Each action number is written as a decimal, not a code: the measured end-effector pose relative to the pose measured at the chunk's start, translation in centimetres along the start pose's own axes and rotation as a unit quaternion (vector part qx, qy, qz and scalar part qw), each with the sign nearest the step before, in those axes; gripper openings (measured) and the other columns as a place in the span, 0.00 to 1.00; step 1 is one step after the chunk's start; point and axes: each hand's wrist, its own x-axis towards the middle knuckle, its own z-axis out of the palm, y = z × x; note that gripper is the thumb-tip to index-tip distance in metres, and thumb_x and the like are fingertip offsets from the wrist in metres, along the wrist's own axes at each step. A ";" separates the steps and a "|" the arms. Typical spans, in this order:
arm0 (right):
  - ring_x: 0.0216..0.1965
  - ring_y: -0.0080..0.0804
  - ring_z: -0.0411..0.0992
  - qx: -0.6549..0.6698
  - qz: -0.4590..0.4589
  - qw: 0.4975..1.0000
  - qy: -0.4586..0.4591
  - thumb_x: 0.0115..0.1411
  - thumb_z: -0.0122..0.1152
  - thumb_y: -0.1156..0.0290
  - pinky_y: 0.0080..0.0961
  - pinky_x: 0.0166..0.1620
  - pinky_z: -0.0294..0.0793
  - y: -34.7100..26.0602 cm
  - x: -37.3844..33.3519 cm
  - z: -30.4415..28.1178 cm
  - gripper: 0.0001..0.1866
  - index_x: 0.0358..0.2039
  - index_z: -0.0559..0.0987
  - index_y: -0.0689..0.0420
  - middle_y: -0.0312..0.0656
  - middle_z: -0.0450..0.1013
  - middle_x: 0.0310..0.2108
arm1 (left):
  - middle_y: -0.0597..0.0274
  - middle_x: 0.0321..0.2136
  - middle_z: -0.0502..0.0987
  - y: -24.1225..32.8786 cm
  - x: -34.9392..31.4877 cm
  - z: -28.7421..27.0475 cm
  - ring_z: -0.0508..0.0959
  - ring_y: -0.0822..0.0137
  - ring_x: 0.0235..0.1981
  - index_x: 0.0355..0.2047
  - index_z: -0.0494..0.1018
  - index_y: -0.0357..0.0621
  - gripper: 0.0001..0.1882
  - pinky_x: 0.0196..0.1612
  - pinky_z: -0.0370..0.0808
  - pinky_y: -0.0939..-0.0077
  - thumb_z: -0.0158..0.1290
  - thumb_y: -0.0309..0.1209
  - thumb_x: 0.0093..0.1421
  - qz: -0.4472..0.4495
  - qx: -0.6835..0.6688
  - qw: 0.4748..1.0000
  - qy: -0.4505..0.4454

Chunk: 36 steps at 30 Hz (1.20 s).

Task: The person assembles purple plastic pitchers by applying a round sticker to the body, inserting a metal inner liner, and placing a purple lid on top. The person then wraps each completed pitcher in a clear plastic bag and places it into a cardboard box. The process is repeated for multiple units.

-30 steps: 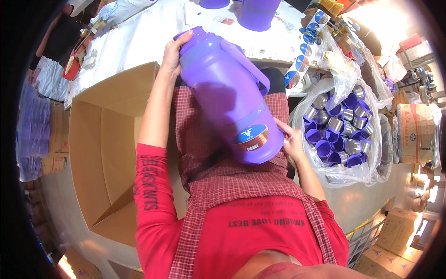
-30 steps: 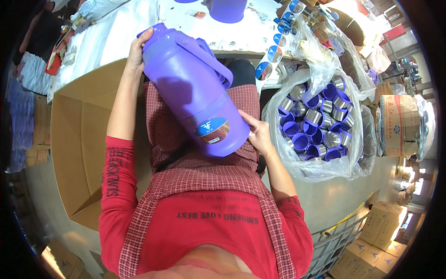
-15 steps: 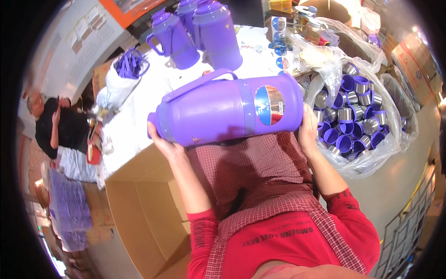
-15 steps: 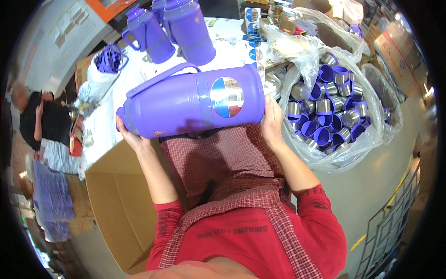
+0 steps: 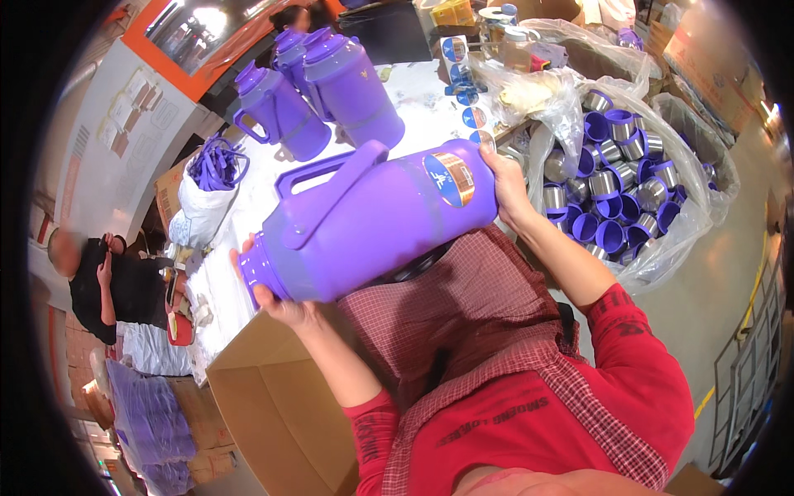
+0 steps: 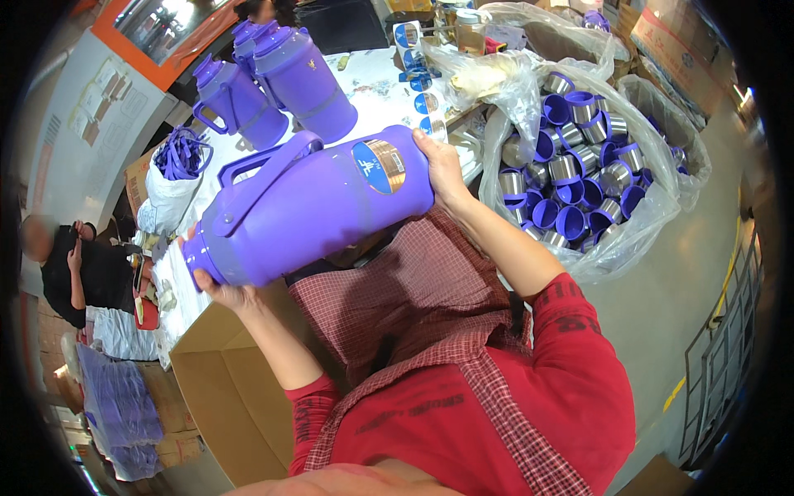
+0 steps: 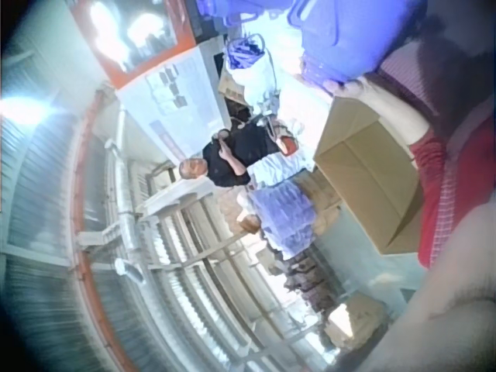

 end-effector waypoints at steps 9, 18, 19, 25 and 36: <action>0.23 0.15 0.58 -0.079 -0.228 0.969 0.054 0.67 0.54 0.55 0.18 0.27 0.57 0.1 -2.3 -1.1 0.23 0.21 0.73 0.60 0.28 0.65 0.20 | 0.58 0.59 0.67 -4.6 -1.0 -2.1 0.66 0.60 0.60 0.62 0.61 0.43 0.28 0.65 0.61 0.60 0.45 0.46 0.68 -0.185 -0.066 0.959 0.203; 0.21 0.17 0.58 -0.230 -0.264 0.935 0.064 0.65 0.56 0.63 0.20 0.24 0.57 1.9 -4.3 -2.5 0.21 0.17 0.68 0.59 0.29 0.62 0.16 | 0.57 0.60 0.66 -4.8 0.2 -2.2 0.67 0.60 0.60 0.62 0.61 0.43 0.29 0.64 0.62 0.60 0.43 0.49 0.68 -0.207 0.025 0.948 0.239; 0.19 0.20 0.58 -0.232 -0.249 0.939 0.043 0.61 0.59 0.67 0.23 0.22 0.58 2.4 -6.0 -2.4 0.19 0.16 0.67 0.58 0.33 0.63 0.15 | 0.57 0.60 0.66 -5.1 0.5 -3.0 0.67 0.59 0.60 0.62 0.61 0.43 0.29 0.64 0.62 0.60 0.42 0.49 0.69 -0.225 0.047 0.944 0.237; 0.32 0.36 0.75 -0.293 -0.417 0.724 -0.465 0.55 0.62 0.64 0.32 0.29 0.74 4.0 -13.3 -8.2 0.09 0.26 0.79 0.56 0.44 0.75 0.29 | 0.48 0.61 0.63 -6.8 0.3 -9.4 0.65 0.50 0.61 0.64 0.59 0.43 0.39 0.61 0.65 0.54 0.37 0.61 0.65 -0.493 0.098 0.859 0.100; 0.67 0.51 0.50 -0.877 0.009 0.475 -0.072 0.45 0.65 0.75 0.66 0.61 0.50 13.9 8.3 -33.0 0.43 0.63 0.60 0.49 0.49 0.53 0.66 | 0.53 0.55 0.68 -9.6 2.0 -3.3 0.69 0.60 0.57 0.64 0.59 0.43 0.42 0.60 0.65 0.68 0.53 0.56 0.57 -0.470 0.202 0.848 -0.136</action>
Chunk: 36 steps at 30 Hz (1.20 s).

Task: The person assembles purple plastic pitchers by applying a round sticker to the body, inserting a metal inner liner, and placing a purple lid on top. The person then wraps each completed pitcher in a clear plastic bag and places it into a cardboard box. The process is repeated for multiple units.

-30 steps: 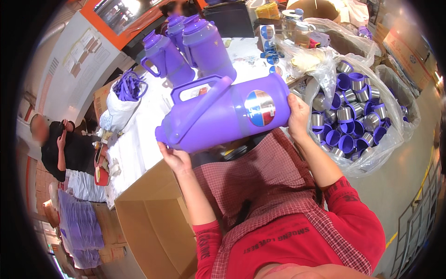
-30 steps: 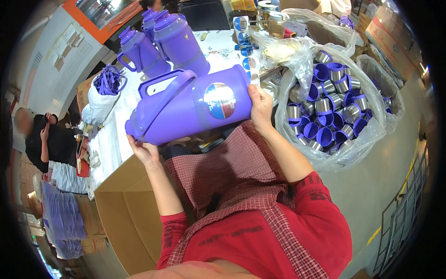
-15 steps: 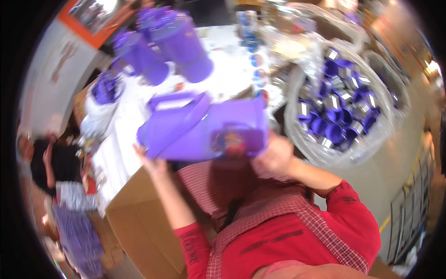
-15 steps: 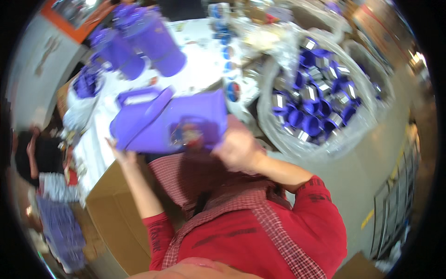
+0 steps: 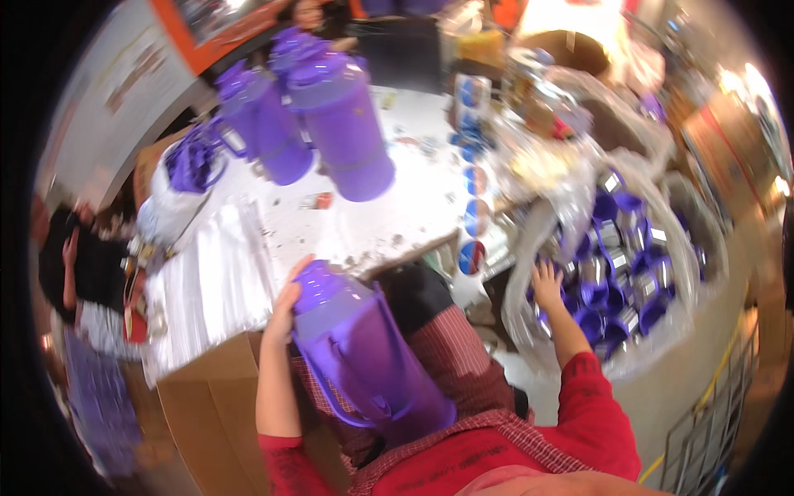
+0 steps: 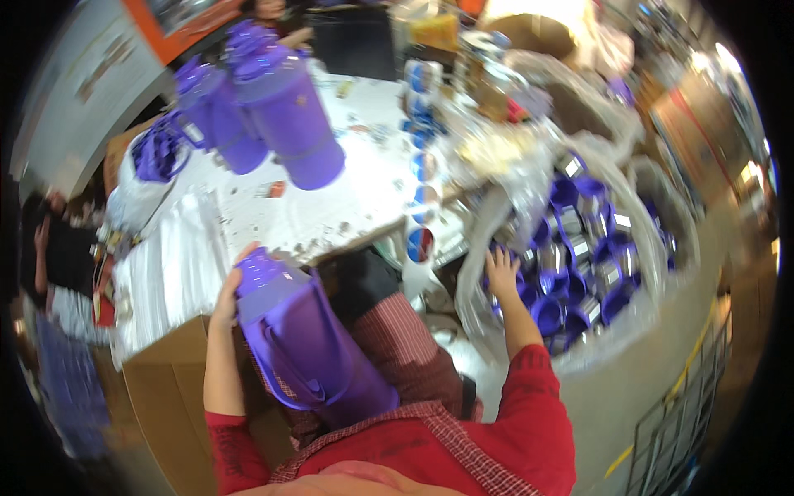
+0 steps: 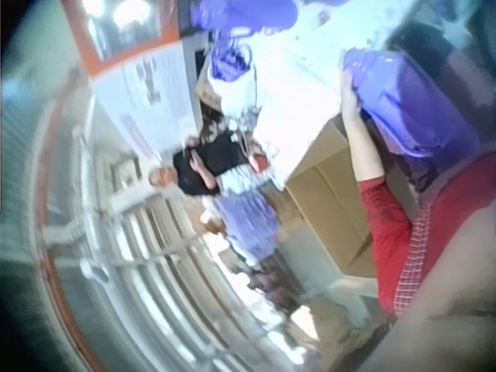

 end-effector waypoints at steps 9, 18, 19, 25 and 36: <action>0.49 0.54 0.66 0.270 0.057 0.938 0.211 0.40 0.68 0.66 0.42 0.55 0.65 0.6 -3.4 -13.4 0.44 0.60 0.65 0.60 0.53 0.68 0.50 | 0.50 0.58 0.67 -0.9 0.4 -0.1 0.68 0.59 0.58 0.66 0.57 0.46 0.39 0.61 0.64 0.68 0.49 0.55 0.61 -0.017 -0.140 0.990 -0.006; 0.61 0.36 0.61 0.707 -0.371 0.600 0.042 0.47 0.72 0.59 0.32 0.61 0.62 -27.7 0.6 -31.4 0.42 0.60 0.66 0.62 0.46 0.63 0.58 | 0.50 0.65 0.57 -0.1 2.4 3.4 0.61 0.59 0.64 0.71 0.39 0.50 0.43 0.60 0.66 0.66 0.42 0.58 0.65 0.045 -0.153 0.987 -0.008; 0.62 0.35 0.60 0.773 -0.355 0.522 -0.060 0.49 0.71 0.57 0.32 0.62 0.61 -30.1 0.7 -31.6 0.43 0.61 0.65 0.62 0.45 0.63 0.58 | 0.51 0.63 0.59 0.1 1.9 3.1 0.62 0.60 0.62 0.71 0.39 0.51 0.45 0.59 0.66 0.67 0.44 0.58 0.64 0.060 -0.157 0.986 0.003; 0.60 0.35 0.62 0.792 -0.387 0.445 -0.158 0.55 0.67 0.65 0.32 0.63 0.59 -35.6 -0.1 -31.7 0.33 0.59 0.66 0.62 0.45 0.65 0.57 | 0.53 0.55 0.65 1.2 -0.8 1.3 0.66 0.61 0.57 0.68 0.48 0.45 0.52 0.59 0.62 0.69 0.60 0.55 0.52 0.140 -0.088 0.983 0.077; 0.59 0.45 0.65 0.756 -0.391 0.515 -0.102 0.48 0.72 0.57 0.42 0.62 0.61 -35.8 0.9 -29.5 0.34 0.51 0.72 0.64 0.53 0.69 0.53 | 0.52 0.55 0.66 -0.9 -1.4 0.0 0.69 0.60 0.54 0.65 0.55 0.46 0.49 0.55 0.67 0.69 0.67 0.48 0.48 0.095 -0.107 0.987 0.078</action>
